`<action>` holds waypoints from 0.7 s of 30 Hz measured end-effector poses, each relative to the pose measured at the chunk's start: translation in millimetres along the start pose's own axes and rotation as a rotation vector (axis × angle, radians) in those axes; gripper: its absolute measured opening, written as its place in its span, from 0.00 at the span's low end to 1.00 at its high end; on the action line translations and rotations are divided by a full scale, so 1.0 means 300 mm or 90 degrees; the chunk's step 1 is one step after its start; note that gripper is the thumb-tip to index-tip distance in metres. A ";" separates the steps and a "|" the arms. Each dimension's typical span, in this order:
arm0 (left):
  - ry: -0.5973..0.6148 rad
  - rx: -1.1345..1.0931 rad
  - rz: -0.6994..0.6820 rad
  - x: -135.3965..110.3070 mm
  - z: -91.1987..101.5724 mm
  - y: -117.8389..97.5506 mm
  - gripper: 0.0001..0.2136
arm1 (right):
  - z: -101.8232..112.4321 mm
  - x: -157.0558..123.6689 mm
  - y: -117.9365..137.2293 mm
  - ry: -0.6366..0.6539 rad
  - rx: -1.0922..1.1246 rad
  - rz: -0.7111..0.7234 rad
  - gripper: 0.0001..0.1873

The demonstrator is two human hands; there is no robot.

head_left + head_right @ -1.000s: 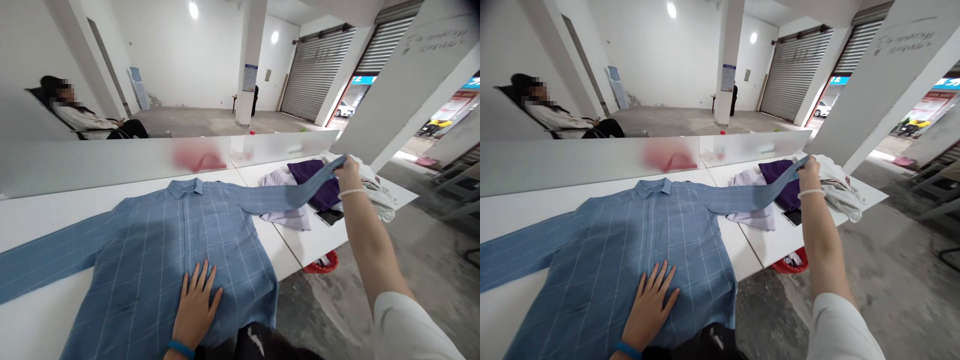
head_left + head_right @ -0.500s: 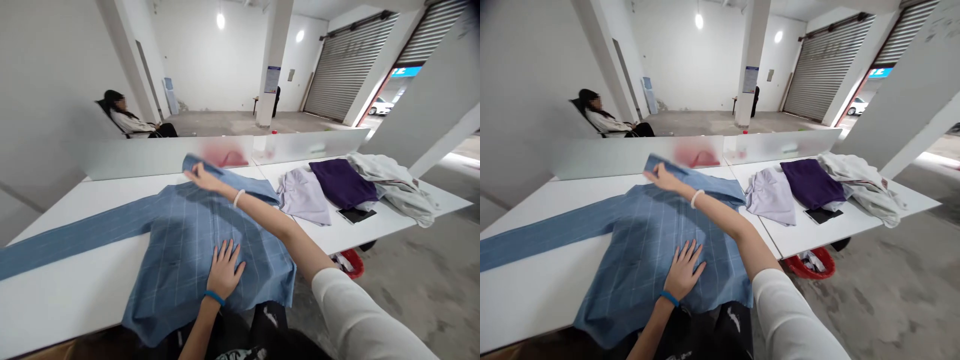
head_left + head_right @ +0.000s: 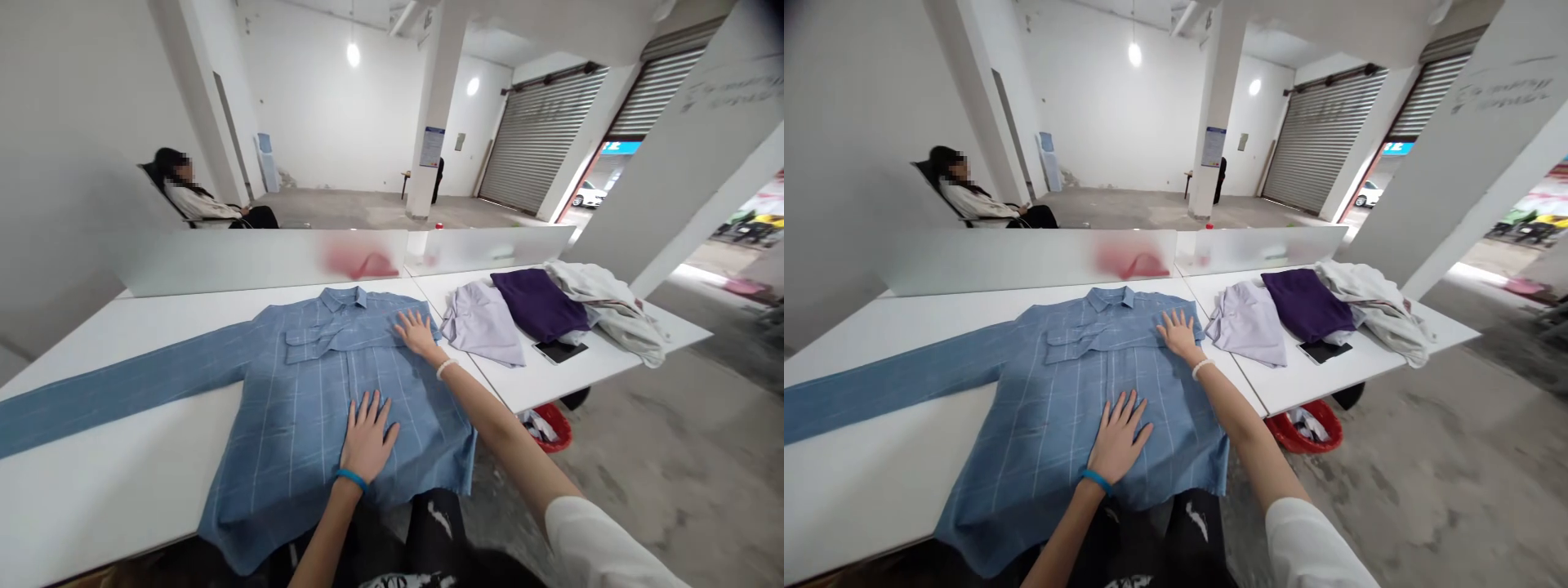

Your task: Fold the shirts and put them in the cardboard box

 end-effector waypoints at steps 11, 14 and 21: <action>-0.186 -0.174 0.488 0.061 0.343 0.713 0.07 | -0.151 -0.027 -0.176 0.079 -0.024 -0.077 0.36; -0.183 -0.169 0.543 0.052 0.379 0.861 0.12 | -0.151 -0.025 -0.178 0.069 -0.015 -0.075 0.35; -0.172 -0.187 0.523 0.111 0.304 0.928 0.12 | -0.134 -0.040 -0.171 0.028 0.000 -0.068 0.33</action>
Point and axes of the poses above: each hand's wrist, its own x-axis towards the middle knuckle, its own z-axis out of the back of the hand, y = z × x, the point moved 9 cm from there along x, towards the middle knuckle, and after that the axes turned 8 degrees about -z, right-handed, at the moved point
